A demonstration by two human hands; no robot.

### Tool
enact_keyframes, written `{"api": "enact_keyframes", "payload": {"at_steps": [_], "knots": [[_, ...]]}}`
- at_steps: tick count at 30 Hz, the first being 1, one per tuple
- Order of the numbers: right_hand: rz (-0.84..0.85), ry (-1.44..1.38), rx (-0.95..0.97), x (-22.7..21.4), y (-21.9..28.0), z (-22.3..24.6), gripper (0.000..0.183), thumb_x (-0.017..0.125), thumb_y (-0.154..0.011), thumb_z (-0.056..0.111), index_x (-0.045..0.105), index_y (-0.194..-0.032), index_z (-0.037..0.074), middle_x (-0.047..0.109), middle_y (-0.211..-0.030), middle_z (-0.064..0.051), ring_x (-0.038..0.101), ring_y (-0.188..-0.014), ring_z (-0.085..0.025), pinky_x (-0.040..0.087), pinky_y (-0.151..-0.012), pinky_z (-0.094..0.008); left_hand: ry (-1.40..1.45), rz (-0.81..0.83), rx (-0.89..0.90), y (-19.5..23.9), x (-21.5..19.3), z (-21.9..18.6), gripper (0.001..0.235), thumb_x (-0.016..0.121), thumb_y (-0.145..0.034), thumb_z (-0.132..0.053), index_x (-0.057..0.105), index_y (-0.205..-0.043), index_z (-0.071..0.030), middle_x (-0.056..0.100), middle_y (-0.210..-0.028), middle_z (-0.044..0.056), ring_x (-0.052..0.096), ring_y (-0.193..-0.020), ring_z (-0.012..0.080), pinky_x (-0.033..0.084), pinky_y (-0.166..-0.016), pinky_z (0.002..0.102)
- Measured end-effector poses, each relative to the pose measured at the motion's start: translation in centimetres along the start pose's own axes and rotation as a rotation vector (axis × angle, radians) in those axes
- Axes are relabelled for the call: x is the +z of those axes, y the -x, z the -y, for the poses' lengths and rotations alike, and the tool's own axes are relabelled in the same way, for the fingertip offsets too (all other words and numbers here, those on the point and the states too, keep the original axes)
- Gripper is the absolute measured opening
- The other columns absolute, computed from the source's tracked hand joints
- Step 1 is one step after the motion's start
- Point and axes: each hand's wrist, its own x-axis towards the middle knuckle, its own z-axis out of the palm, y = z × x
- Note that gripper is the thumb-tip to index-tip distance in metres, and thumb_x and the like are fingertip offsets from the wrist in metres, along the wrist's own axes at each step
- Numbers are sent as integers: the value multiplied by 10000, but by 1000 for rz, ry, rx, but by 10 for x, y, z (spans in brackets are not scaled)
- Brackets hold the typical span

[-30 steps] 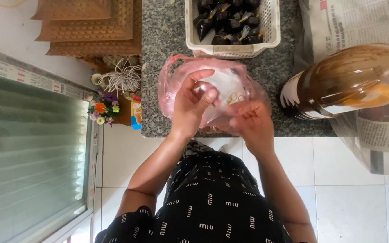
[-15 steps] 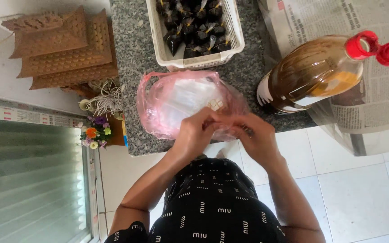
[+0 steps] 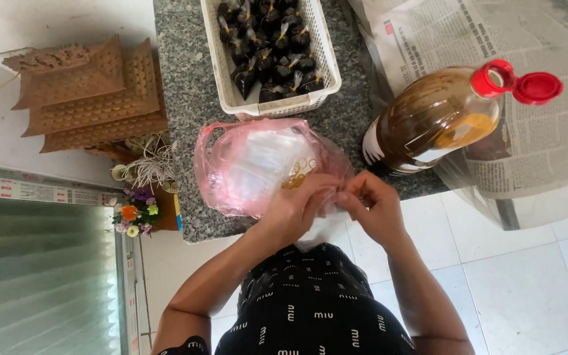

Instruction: Pouring sauce into small plastic bags and tying them with rubber bands.

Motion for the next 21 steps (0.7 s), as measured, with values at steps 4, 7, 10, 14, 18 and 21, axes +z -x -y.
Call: {"api": "enact_keyframes", "payload": {"at_steps": [4, 7, 10, 14, 18, 21], "knots": [[-8, -167, -69, -3, -2, -3, 146, 688, -998, 143, 619, -911, 48, 586, -868, 3, 495, -744, -39, 414, -655, -196, 238, 210, -329, -7, -6, -5, 128, 600, -1039, -160, 594, -1135, -74, 687, -883, 31, 711, -664, 131, 536, -505, 281], [157, -338, -254, 4, -3, 7, 189, 690, -1010, 162, 580, -891, 64, 571, -1007, -5, 534, -919, -96, 460, -822, -253, 386, 370, -421, -5, -5, 6, 145, 636, -1031, -199, 588, -1066, -67, 655, -860, 22, 699, -733, 104, 526, -516, 262], [173, -389, -186, 2, -1, -7, 220, 701, -984, 182, 559, -842, 92, 574, -897, 16, 513, -812, -74, 423, -722, -248, 409, 421, -432, -7, -6, 14, 168, 653, -1033, -221, 610, -1039, -59, 643, -850, 35, 673, -751, 114, 523, -556, 268], [44, 227, -359, 5, -4, 20, 221, 838, -843, 171, 630, -811, 105, 611, -863, 26, 515, -793, -141, 390, -714, -313, 61, 293, -218, -14, -11, 10, 143, 662, -1009, -196, 678, -1042, -58, 682, -906, 65, 693, -795, 195, 557, -658, 336], [-9, 769, -722, 14, -3, 67, 315, 949, -682, 271, 702, -841, 156, 656, -945, 29, 554, -920, -239, 389, -826, -397, -319, 43, -2, -24, -19, -14, 102, 731, -932, -164, 751, -1005, -97, 728, -1008, 97, 712, -897, 298, 580, -762, 392], [-88, 805, -762, 13, 0, 64, 329, 951, -690, 295, 701, -867, 175, 658, -1009, 31, 547, -1005, -237, 390, -905, -396, -283, -37, 69, -31, -15, -29, 183, 748, -877, -104, 751, -1060, -100, 729, -1131, 114, 723, -979, 310, 598, -826, 378]]}}
